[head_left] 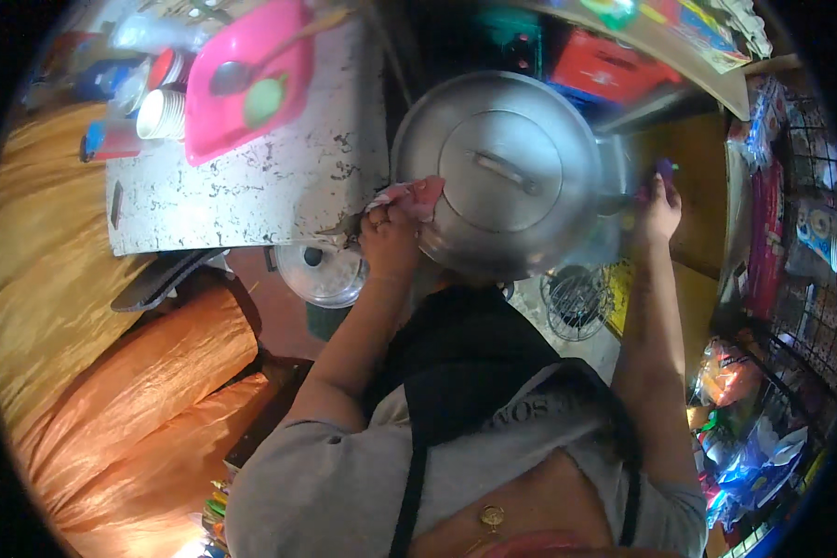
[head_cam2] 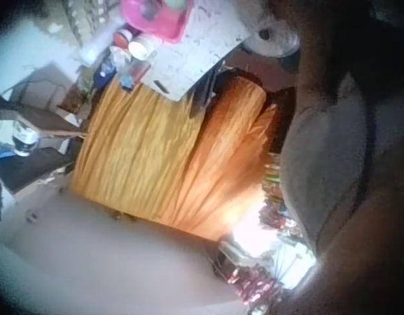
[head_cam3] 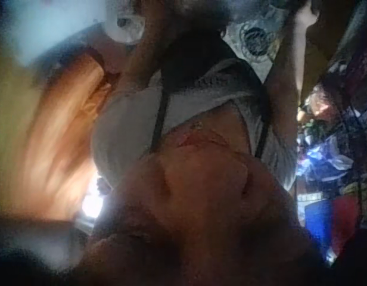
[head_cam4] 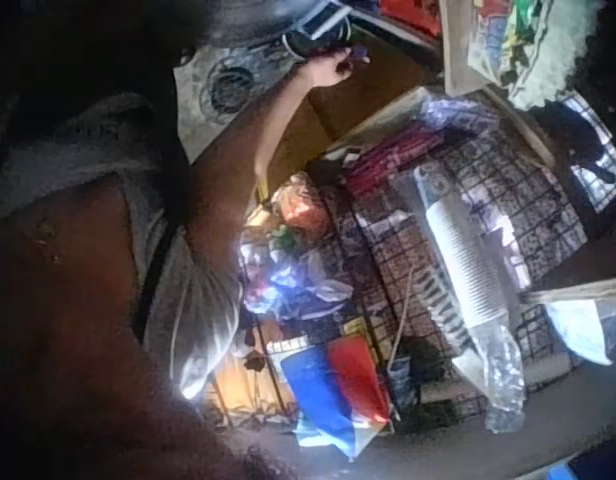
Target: The person carries a metal pot with a lid, places it onto a gas burner, adjusts the lid using a cloth, and lights the burner using a match.
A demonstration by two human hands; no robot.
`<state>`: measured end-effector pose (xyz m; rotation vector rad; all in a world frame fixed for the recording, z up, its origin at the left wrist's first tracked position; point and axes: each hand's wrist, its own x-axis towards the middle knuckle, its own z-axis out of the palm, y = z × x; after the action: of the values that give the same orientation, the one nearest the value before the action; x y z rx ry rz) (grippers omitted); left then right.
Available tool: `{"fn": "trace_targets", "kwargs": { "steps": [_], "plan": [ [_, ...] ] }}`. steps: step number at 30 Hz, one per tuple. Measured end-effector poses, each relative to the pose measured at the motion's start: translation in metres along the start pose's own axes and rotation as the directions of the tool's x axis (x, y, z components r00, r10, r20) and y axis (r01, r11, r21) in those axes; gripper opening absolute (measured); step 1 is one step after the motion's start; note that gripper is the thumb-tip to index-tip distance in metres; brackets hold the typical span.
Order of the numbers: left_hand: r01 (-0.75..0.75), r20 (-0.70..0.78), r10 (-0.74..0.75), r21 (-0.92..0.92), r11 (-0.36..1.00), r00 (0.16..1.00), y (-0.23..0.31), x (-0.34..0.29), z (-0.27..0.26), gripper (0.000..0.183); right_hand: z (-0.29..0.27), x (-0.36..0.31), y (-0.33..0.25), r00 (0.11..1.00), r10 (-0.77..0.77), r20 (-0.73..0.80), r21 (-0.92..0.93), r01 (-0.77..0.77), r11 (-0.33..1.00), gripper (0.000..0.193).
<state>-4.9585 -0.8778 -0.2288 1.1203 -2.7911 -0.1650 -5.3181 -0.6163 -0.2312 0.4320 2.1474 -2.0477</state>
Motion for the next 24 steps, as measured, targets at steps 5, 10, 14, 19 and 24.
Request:
{"fn": "trace_targets", "kwargs": {
  "steps": [5, 10, 14, 19, 24],
  "plan": [
    [0.051, 0.0, -0.051, 0.057, 0.997, 0.999, -0.004, -0.005, 0.011, 0.043, 0.032, 0.002, 0.0, 0.948, -0.138, 0.287, -0.239, 0.21, 0.948, 0.03],
    [0.433, 0.186, -0.405, -0.143, 0.89, 0.895, 0.005, -0.001, 0.014, 0.043, 0.062, -0.026, -0.007, 0.936, -0.203, 0.287, -0.498, 0.327, 0.803, 0.047],
    [0.231, 0.03, -0.273, -0.626, 0.745, 0.962, 0.014, 0.022, -0.004, 0.038, 0.038, 0.025, 0.028, 0.97, 0.0, 0.242, -0.574, 0.143, 0.807, 0.075],
    [0.048, 0.283, -0.096, 0.172, 0.984, 0.954, -0.009, 0.023, 0.018, 0.031, 0.04, 0.035, 0.02, 0.925, 0.191, 0.328, -0.474, -0.014, 0.881, 0.056],
    [0.109, 0.183, -0.128, 0.112, 0.988, 0.975, -0.039, 0.004, 0.041, 0.033, 0.045, 0.037, 0.006, 0.871, 0.228, 0.435, -0.412, -0.033, 0.911, 0.043]
  ]
}}
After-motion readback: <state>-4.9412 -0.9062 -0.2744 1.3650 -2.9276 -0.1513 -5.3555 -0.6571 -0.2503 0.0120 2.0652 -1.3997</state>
